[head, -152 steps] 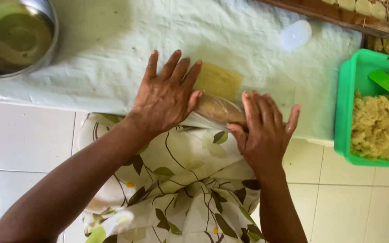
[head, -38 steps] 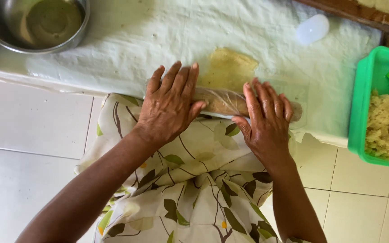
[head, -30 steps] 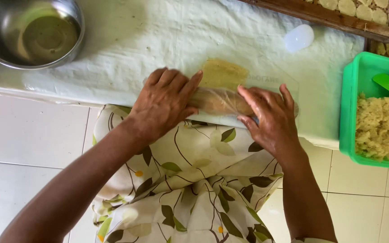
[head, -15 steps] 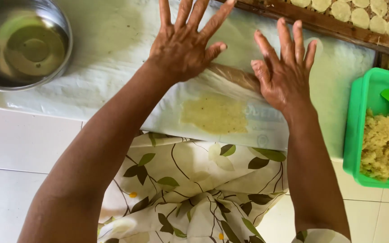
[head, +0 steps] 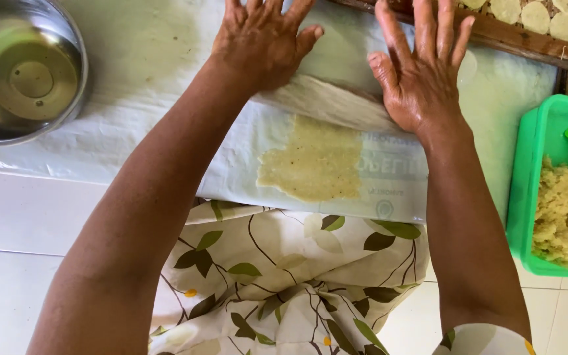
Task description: Flattening small portions of dough and arranging them on a wooden drying rack.
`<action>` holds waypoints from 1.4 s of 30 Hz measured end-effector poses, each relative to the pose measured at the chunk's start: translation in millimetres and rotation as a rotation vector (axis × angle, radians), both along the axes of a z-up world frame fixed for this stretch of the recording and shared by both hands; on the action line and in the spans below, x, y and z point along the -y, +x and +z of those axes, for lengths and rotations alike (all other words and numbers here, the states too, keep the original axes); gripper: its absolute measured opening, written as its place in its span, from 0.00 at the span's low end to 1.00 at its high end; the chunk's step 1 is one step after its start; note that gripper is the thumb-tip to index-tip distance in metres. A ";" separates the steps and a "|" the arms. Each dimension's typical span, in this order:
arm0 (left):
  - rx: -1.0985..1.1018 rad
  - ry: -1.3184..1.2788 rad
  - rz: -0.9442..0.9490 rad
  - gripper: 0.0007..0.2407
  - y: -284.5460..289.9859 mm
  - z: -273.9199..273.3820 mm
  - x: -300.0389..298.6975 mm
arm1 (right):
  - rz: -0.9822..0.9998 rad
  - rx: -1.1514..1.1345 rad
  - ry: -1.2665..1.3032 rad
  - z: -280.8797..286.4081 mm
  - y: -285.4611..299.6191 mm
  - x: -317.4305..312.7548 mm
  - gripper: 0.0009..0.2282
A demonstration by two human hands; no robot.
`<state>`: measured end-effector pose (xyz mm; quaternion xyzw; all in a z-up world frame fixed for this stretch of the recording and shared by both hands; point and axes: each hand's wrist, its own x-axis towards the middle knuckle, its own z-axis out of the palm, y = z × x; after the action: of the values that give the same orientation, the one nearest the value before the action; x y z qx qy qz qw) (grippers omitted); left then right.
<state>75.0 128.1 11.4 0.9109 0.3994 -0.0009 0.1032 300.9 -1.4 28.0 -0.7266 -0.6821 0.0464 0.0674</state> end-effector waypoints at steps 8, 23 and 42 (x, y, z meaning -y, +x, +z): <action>0.103 0.050 -0.008 0.26 -14.8 1.8 26.7 | -0.010 -0.044 -0.073 -0.5 -15.3 22.4 0.23; 0.119 0.200 -0.042 0.27 -43.7 -2.5 76.4 | 0.009 -0.009 0.082 -7.4 -45.0 67.6 0.20; 0.038 -0.123 0.099 0.27 -19.9 20.2 41.2 | -0.009 -0.078 0.104 -3.0 -32.7 34.9 0.23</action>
<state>55.1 87.0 31.6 0.8819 0.4410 -0.0029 0.1665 268.2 -36.3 25.0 -0.7230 -0.6771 0.0389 0.1317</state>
